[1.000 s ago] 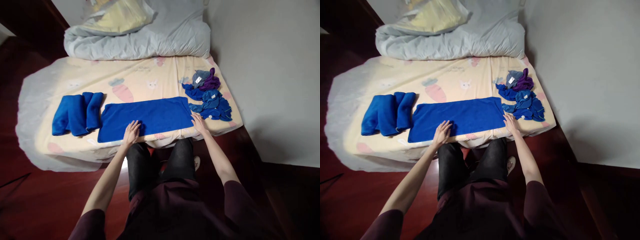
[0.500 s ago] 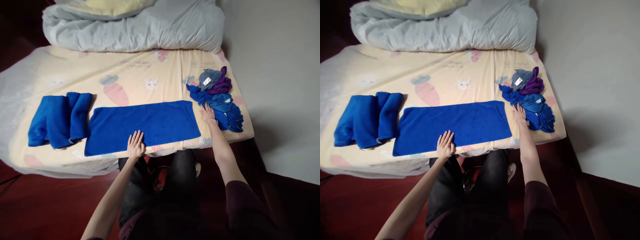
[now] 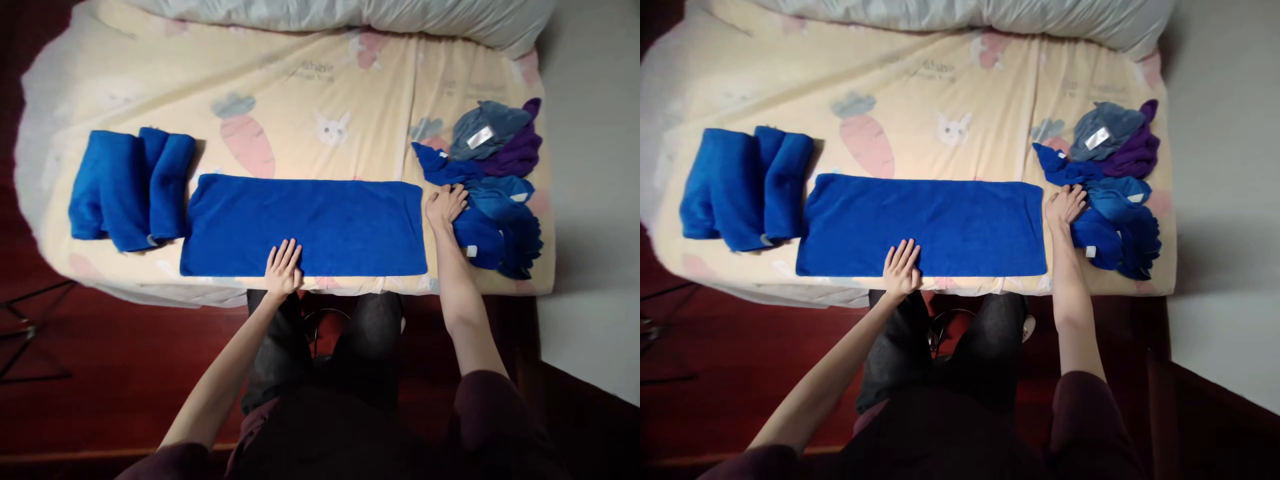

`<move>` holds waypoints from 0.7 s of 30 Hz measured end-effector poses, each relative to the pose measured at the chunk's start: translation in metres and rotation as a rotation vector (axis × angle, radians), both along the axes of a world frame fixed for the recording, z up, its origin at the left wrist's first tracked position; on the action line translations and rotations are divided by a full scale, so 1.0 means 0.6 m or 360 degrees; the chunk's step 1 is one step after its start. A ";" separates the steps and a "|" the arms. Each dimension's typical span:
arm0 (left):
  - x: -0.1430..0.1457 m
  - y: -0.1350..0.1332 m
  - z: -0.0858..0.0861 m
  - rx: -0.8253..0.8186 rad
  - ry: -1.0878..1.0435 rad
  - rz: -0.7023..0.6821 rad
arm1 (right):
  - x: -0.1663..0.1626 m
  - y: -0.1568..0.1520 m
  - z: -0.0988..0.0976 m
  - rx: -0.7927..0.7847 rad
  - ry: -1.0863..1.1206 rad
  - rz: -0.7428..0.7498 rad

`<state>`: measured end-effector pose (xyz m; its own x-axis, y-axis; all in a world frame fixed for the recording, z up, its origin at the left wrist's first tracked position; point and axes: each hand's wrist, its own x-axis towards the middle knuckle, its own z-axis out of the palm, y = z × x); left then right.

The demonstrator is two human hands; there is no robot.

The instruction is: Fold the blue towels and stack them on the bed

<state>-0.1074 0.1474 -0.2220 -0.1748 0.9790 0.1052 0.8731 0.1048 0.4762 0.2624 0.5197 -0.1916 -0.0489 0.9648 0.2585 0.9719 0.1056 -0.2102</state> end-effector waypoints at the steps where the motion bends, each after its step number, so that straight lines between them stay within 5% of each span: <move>1: 0.000 0.000 0.000 0.0003 0.0018 -0.0005 | -0.013 -0.013 0.007 -0.0011 0.0007 0.0133; 4: -0.001 0.002 0.001 0.0019 0.0066 -0.0025 | -0.036 -0.016 0.029 -0.0243 0.0023 0.0662; 6: -0.002 0.002 0.003 0.0041 0.0089 -0.0030 | -0.035 0.013 0.045 -0.0413 0.0019 0.0784; 11: -0.001 0.004 0.012 0.0058 0.0094 -0.0033 | -0.021 0.081 0.080 -0.0471 0.0039 0.0246; 15: 0.003 0.004 0.023 0.0059 0.0021 -0.0052 | -0.045 0.038 0.067 -0.0404 -0.0003 0.0500; 21: -0.025 0.013 0.054 0.0046 -0.0178 -0.0065 | -0.068 -0.021 0.023 -0.0318 0.0244 0.0427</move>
